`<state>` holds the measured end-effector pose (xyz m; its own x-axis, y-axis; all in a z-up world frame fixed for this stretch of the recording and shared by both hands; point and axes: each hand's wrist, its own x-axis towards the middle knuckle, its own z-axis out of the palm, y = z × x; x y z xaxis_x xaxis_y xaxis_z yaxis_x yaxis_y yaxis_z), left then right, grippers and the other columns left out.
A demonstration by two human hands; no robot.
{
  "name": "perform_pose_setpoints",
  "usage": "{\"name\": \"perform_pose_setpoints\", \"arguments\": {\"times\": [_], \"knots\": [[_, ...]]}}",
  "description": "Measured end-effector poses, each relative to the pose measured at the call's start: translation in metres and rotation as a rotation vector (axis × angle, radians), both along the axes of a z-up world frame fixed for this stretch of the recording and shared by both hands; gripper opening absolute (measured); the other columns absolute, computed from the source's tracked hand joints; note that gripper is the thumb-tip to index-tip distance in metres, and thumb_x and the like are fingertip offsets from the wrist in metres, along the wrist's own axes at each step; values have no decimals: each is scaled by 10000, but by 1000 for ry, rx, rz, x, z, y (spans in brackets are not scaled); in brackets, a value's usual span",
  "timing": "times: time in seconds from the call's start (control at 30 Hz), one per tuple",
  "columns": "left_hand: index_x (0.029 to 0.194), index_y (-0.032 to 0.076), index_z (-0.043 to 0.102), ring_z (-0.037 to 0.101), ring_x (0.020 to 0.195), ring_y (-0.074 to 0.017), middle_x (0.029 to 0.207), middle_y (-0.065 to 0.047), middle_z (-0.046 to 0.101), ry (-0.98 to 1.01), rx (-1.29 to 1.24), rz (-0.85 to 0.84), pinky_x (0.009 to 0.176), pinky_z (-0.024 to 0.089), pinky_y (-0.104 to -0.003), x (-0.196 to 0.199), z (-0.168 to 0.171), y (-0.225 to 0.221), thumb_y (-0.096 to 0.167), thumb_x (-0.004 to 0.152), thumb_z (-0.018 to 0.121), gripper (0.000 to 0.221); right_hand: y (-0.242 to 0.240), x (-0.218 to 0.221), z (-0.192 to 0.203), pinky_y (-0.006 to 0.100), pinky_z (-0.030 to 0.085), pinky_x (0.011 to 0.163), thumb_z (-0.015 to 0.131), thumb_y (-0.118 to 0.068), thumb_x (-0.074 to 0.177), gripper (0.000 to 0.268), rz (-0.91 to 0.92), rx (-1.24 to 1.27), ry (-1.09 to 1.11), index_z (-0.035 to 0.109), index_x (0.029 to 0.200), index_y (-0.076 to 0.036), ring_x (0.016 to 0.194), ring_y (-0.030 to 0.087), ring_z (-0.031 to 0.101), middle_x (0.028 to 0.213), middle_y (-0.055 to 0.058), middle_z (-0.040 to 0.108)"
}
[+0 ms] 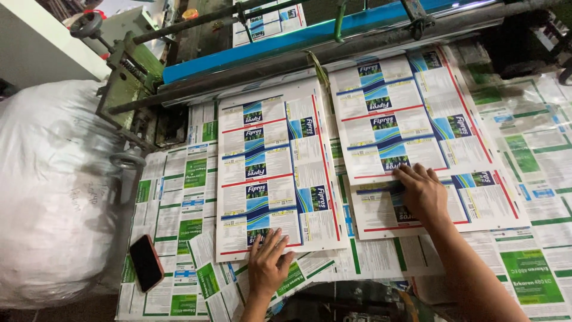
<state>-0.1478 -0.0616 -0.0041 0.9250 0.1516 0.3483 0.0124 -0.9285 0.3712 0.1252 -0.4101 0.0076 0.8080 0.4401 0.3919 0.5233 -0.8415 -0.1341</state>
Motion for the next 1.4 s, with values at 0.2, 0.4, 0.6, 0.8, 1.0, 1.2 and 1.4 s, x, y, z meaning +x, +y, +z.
{"name": "perform_pose_setpoints", "arguments": {"times": [0.2, 0.4, 0.6, 0.8, 1.0, 1.2, 1.4], "knots": [[1183, 93, 773, 583, 1316, -348, 1331, -136, 698, 5, -14, -2, 1133, 352, -568, 1, 6, -1, 402, 942, 669, 406, 9, 3, 8, 522, 461, 1136, 645, -77, 815, 432, -58, 61, -111, 751, 1224, -170, 1315, 326, 594, 1383, 80, 679], [1173, 100, 758, 676, 1240, -344, 1280, -111, 739, -120, 52, -13, 1074, 449, -541, 3, 10, -3, 246, 1018, 568, 286, 5, -1, 9, 517, 493, 1127, 629, -53, 872, 359, -9, 137, -116, 755, 1207, -85, 1225, 327, 654, 1350, 92, 710], [1034, 117, 693, 754, 790, -260, 999, -67, 774, 330, -169, 284, 726, 610, -424, 39, 66, 18, 293, 1047, 586, 207, 3, -5, 14, 505, 508, 1108, 648, -82, 948, 243, 24, 138, -145, 766, 1160, -69, 1201, 307, 665, 1335, 100, 727], [1042, 73, 711, 770, 941, -224, 1004, -109, 787, -194, 182, 115, 837, 604, -415, 25, 104, 7, 11, 982, 672, 94, 1, -1, 1, 468, 523, 1107, 636, -76, 1027, 194, 6, 185, -128, 772, 1165, -64, 1182, 263, 683, 1282, 84, 735], [1174, 71, 751, 743, 1127, -245, 1159, -104, 780, -224, 186, -68, 949, 606, -423, 10, 3, 20, -19, 909, 732, 281, 1, -3, 8, 443, 525, 1106, 623, -65, 953, 235, 6, 203, -114, 764, 1140, -50, 1136, 278, 681, 1303, 86, 728], [1117, 110, 762, 749, 1111, -227, 1166, -65, 773, -281, 229, -82, 961, 604, -413, 34, -44, 36, -12, 915, 766, 236, 1, 0, 2, 449, 520, 1116, 637, -71, 986, 199, -50, 163, -116, 780, 1124, -68, 1142, 294, 680, 1280, 77, 736], [1090, 111, 768, 745, 1115, -216, 1165, -61, 782, -277, 218, -39, 996, 568, -439, 64, -31, 45, -22, 923, 727, 217, 1, 1, 1, 414, 523, 1069, 615, -53, 1017, 192, -13, 226, -128, 771, 1128, -66, 1102, 252, 689, 1277, 74, 734]]}}
